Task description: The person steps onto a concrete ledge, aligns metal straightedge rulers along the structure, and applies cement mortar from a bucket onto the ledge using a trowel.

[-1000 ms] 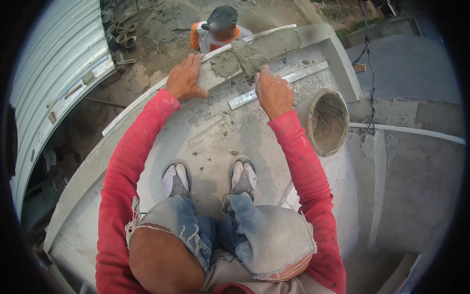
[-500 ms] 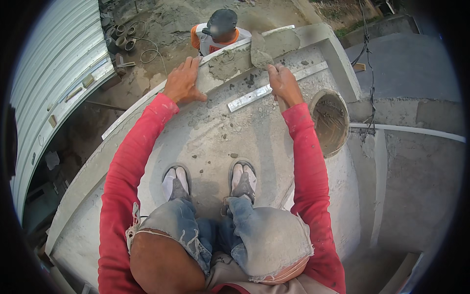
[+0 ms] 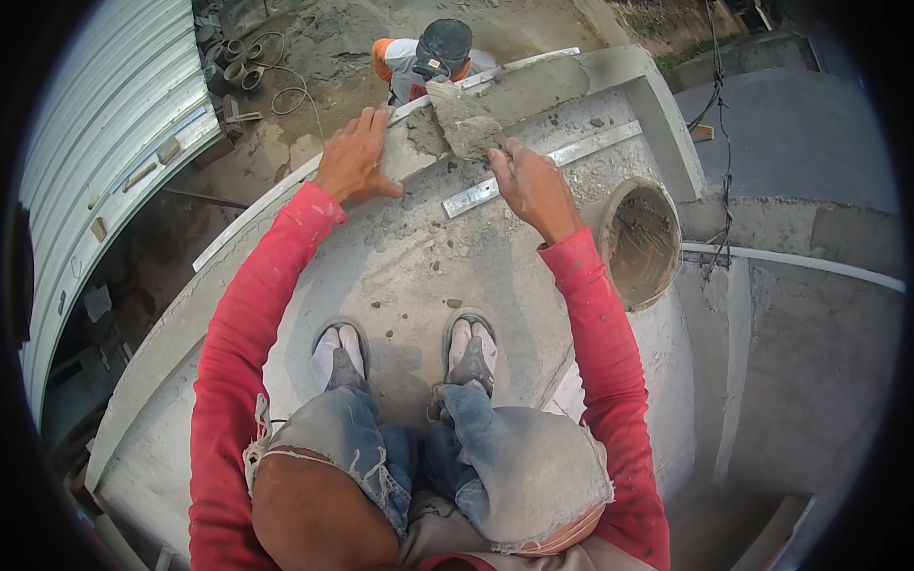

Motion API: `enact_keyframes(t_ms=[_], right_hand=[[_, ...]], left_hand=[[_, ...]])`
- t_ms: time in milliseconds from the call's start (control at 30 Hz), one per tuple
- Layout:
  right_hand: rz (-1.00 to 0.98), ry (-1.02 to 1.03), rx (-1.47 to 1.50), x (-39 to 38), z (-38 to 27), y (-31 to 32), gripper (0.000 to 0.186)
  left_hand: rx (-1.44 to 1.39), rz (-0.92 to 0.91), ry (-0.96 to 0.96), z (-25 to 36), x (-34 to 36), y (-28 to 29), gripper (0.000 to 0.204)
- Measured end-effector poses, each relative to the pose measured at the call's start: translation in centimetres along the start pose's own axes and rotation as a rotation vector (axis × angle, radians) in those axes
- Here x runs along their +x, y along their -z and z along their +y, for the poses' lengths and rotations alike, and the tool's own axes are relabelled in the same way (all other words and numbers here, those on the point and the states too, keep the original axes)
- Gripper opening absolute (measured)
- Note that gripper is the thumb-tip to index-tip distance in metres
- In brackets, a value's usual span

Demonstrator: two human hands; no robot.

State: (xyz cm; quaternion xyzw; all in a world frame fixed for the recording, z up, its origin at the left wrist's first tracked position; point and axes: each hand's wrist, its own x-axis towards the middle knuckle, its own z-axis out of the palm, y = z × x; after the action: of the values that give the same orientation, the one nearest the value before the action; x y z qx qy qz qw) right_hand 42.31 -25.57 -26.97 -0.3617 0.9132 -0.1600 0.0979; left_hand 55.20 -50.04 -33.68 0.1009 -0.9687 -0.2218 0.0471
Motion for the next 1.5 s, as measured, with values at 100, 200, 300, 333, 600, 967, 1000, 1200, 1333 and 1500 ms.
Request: enact_keyframes(t_ms=[100, 200, 300, 333, 600, 967, 1000, 1200, 1333, 1500], right_hand=[[0.038, -0.006, -0.135, 0.6, -0.2, -1.0, 0.034], [0.117, -0.005, -0.207, 3.0, 4.5, -0.7, 0.035], [0.201, -0.012, -0.293, 5.2, 9.2, 0.6, 0.036], [0.252, 0.004, -0.330, 5.4, 10.1, 1.0, 0.037], [-0.223, -0.323, 0.301, 1.1, -2.1, 0.6, 0.041], [0.006, -0.522, -0.201, -12.5, 2.8, 15.7, 0.034], [0.020, -0.555, -0.208, -14.0, 5.0, 16.7, 0.034], [0.102, -0.348, -0.955, -18.0, 19.0, 13.2, 0.016], [0.224, -0.300, -1.005, -18.2, 22.7, 5.8, 0.011], [0.202, -0.308, -0.914, -17.4, 19.4, 3.9, 0.012]], left_hand=[[-0.005, 0.022, -0.020, -0.5, 0.0, -0.2, 0.121], [0.000, 0.019, -0.010, 0.1, 0.2, 0.1, 0.119], [-0.005, 0.017, -0.004, 0.7, 0.8, 0.0, 0.116], [-0.013, 0.017, -0.004, 1.0, 0.9, -0.1, 0.116], [-0.022, -0.028, 0.006, -0.6, -0.2, 0.1, 0.121], [-0.047, -0.036, -0.047, -0.3, 0.0, 1.2, 0.113], [-0.010, -0.019, -0.043, 0.1, 0.0, 1.1, 0.112], [-0.114, -0.045, -0.052, 0.2, 0.7, 0.6, 0.111], [-0.096, -0.067, -0.053, 1.2, 0.7, 1.0, 0.106], [-0.073, -0.035, -0.100, -0.2, 0.6, 0.5, 0.111]])
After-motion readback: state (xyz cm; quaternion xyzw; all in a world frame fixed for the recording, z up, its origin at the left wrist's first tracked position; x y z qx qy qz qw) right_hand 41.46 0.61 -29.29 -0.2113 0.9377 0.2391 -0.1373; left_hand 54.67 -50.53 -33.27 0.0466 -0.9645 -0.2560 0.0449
